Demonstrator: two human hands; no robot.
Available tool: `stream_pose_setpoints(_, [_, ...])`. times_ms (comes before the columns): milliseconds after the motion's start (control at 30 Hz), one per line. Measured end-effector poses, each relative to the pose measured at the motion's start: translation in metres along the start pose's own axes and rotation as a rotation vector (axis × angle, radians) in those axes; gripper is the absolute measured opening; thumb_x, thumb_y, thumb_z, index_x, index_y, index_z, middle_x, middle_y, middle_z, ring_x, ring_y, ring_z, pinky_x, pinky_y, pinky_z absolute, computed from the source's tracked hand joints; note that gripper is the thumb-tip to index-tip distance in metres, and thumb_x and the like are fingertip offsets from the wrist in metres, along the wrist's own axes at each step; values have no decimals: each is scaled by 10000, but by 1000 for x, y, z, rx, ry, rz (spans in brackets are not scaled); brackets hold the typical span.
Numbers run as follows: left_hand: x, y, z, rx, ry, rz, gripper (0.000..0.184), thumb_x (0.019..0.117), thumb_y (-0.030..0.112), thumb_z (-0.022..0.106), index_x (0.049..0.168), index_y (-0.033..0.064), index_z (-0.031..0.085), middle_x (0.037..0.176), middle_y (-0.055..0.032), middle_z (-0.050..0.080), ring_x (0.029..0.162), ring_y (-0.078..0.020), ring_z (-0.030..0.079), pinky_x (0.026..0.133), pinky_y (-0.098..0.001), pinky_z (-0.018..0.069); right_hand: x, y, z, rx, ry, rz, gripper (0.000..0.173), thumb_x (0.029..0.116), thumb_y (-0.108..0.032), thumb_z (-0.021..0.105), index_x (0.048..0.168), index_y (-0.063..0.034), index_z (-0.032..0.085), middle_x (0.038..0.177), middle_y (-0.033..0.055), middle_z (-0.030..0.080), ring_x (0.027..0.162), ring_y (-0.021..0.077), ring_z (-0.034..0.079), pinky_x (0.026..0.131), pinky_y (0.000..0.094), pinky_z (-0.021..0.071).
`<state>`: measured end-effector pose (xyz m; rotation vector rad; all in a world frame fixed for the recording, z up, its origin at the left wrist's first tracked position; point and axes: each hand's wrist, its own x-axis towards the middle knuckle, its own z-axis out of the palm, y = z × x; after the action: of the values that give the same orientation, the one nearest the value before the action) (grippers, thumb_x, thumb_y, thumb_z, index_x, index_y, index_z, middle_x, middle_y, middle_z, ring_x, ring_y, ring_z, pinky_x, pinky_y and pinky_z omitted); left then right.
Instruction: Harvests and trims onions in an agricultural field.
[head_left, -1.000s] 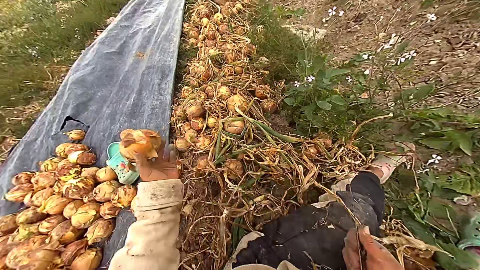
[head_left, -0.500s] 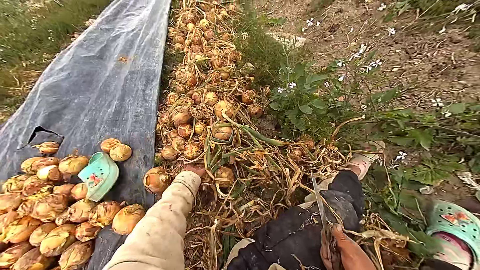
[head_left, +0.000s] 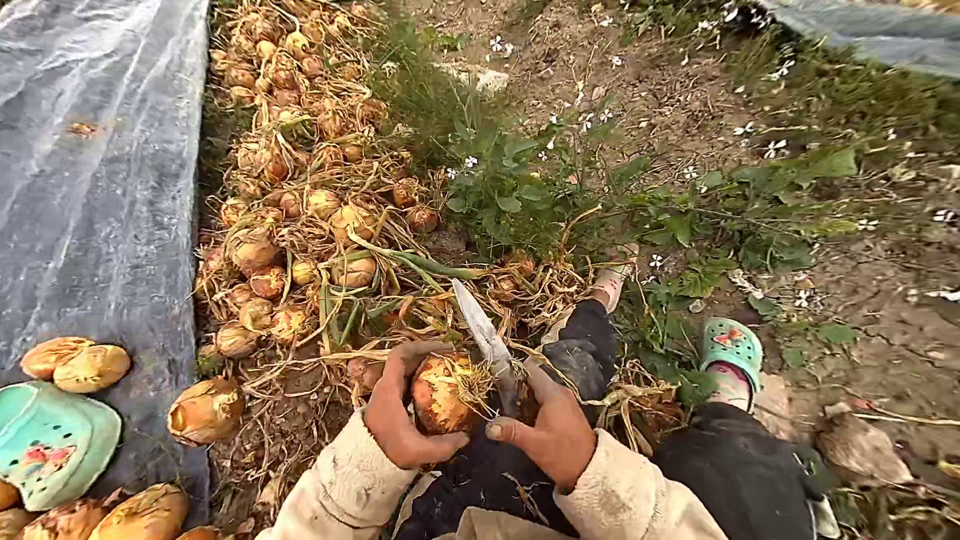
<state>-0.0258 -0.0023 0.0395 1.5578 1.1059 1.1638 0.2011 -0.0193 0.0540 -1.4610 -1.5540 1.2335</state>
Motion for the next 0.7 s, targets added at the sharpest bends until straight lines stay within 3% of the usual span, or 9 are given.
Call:
stream_pose_setpoints(100, [9, 6, 18, -38, -238, 68, 945, 601, 489, 892, 1361, 86, 499, 1205, 7, 684, 1055, -43, 676, 900, -271, 602, -5, -1, -9, 6, 99, -168, 822, 734, -706, 747, 1173, -17, 653, 984, 50, 726, 938, 78, 697, 840, 323, 596])
stream_pose_setpoints(167, [12, 9, 23, -2, -292, 66, 1045, 590, 560, 873, 1398, 51, 449, 1156, 24, 697, 1015, 6, 677, 877, -240, 600, -12, 5, -14, -59, 148, -266, 701, 826, -661, 697, 1107, -18, 690, 923, 72, 739, 884, 108, 716, 787, 359, 609])
stream_pose_setpoints(267, [17, 19, 25, 137, -379, 38, 1272, 507, 460, 880, 1511, 6, 245, 1200, -2, 691, 1031, 13, 682, 886, -238, 602, -20, 11, -18, -88, 112, -234, 606, 866, -585, 682, 1086, -21, 684, 892, 86, 729, 853, 144, 717, 760, 401, 603])
stream_pose_setpoints(367, [29, 33, 28, 330, -457, 45, 1234, 440, 322, 902, 1494, 51, 321, 1198, 3, 691, 1033, -7, 682, 894, -257, 606, -21, 12, -16, 6, 87, -152, 538, 867, -508, 697, 1100, -23, 679, 869, 59, 723, 836, 97, 709, 748, 352, 600])
stream_pose_setpoints(500, [32, 40, 38, 499, -420, 117, 1123, 443, 320, 888, 1434, 41, 438, 1153, -68, 700, 1019, -111, 694, 894, -357, 602, -21, 8, -18, 163, 47, -72, 507, 893, -436, 705, 1166, -11, 667, 953, 49, 734, 908, 48, 701, 829, 292, 592])
stream_pose_setpoints(633, [28, 25, 49, 575, -263, 274, 1231, 494, 374, 855, 1531, -7, 314, 1183, -132, 707, 1034, -211, 701, 876, -438, 594, -19, 16, -14, 331, 74, -86, 346, 963, -354, 667, 1129, -51, 666, 862, -28, 698, 727, -16, 631, 681, 202, 551])
stream_pose_setpoints(700, [25, 21, 54, 606, -187, 264, 1273, 486, 378, 857, 1550, 1, 269, 1212, -126, 700, 1067, -238, 696, 889, -460, 592, -16, 20, -14, 343, 85, -50, 330, 967, -352, 667, 1126, -63, 667, 822, -47, 688, 677, -27, 608, 643, 186, 533])
